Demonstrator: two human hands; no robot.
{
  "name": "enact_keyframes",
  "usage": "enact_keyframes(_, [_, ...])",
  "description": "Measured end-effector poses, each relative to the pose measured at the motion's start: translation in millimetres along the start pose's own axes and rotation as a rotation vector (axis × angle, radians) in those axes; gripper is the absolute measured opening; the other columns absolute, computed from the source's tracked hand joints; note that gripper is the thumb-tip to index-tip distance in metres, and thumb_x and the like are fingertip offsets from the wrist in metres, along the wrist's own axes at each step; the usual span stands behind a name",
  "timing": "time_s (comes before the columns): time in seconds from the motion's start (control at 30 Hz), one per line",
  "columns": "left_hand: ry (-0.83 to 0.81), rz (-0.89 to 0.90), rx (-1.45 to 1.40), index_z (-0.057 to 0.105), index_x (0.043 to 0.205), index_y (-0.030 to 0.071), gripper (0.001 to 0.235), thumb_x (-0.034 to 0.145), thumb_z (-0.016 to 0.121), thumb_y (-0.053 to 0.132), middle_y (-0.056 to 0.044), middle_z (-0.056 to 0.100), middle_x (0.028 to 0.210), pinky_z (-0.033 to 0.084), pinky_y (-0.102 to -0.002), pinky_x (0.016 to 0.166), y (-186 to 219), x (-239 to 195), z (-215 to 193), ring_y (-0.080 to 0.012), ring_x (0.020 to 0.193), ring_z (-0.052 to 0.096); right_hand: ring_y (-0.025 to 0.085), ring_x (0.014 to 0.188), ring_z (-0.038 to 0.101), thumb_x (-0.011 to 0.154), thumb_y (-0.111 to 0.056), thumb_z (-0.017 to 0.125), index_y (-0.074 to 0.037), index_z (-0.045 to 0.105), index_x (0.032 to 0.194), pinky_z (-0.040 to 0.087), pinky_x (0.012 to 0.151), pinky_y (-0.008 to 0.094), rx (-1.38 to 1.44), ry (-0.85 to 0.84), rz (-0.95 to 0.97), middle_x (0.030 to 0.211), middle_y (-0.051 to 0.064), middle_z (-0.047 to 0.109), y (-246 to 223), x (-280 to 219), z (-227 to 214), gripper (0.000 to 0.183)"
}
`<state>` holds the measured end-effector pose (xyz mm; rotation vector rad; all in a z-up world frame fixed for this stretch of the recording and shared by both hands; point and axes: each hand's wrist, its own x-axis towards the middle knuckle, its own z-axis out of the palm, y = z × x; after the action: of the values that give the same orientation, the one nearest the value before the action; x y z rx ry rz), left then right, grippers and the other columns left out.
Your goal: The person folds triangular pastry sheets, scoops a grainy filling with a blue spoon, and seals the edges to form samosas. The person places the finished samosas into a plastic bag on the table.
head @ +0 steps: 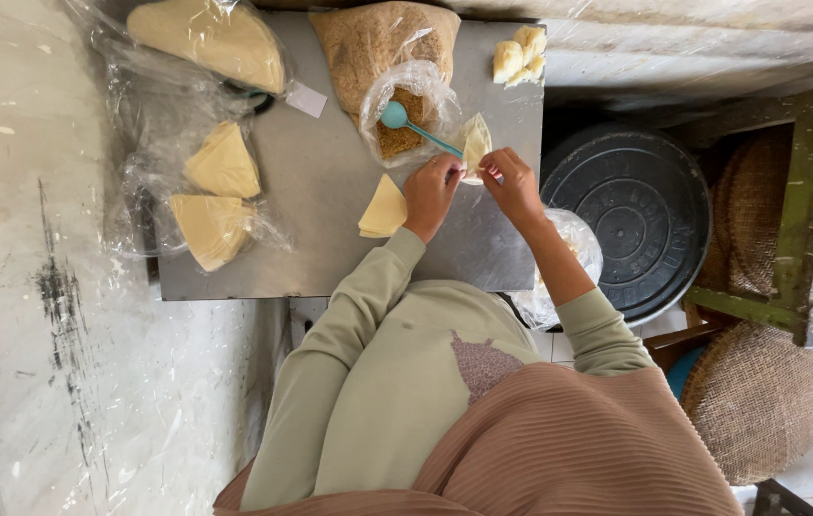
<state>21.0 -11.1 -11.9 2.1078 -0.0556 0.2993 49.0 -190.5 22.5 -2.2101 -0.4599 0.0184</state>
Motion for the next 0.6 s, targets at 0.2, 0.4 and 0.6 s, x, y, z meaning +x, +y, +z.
enact_keyframes(0.2, [-0.077, 0.279, 0.159, 0.075, 0.104, 0.006, 0.019, 0.086, 0.069, 0.003, -0.005, 0.072, 0.1, 0.053, -0.039, 0.082, -1, -4, -10, -0.0254, 0.092, 0.067, 0.03, 0.1, 0.071, 0.088, 0.01, 0.068, -0.003, 0.074, 0.11, 0.059, 0.082, 0.037, -0.249, 0.058, -0.202, 0.109, 0.014, 0.073, -4, -18, 4, 0.026])
enact_keyframes(0.4, [-0.12, 0.271, 0.125, 0.076, 0.106, 0.005, 0.022, 0.086, 0.069, 0.004, -0.006, 0.07, 0.101, 0.051, -0.039, 0.088, 1, -4, -12, -0.0256, 0.097, 0.064, 0.027, 0.096, 0.071, 0.094, 0.007, 0.071, -0.002, 0.073, 0.109, 0.059, 0.078, 0.036, -0.12, 0.098, -0.03, 0.114, 0.016, 0.068, -4, -23, 7, 0.018])
enact_keyframes(0.6, [-0.089, 0.314, 0.136, 0.077, 0.104, 0.009, 0.02, 0.087, 0.068, 0.004, -0.003, 0.068, 0.092, 0.049, -0.04, 0.086, -2, 5, -12, -0.0242, 0.093, 0.063, 0.03, 0.105, 0.07, 0.089, 0.011, 0.069, -0.003, 0.075, 0.113, 0.059, 0.088, 0.039, -0.201, 0.064, -0.201, 0.114, 0.011, 0.07, -9, -20, 0, 0.028])
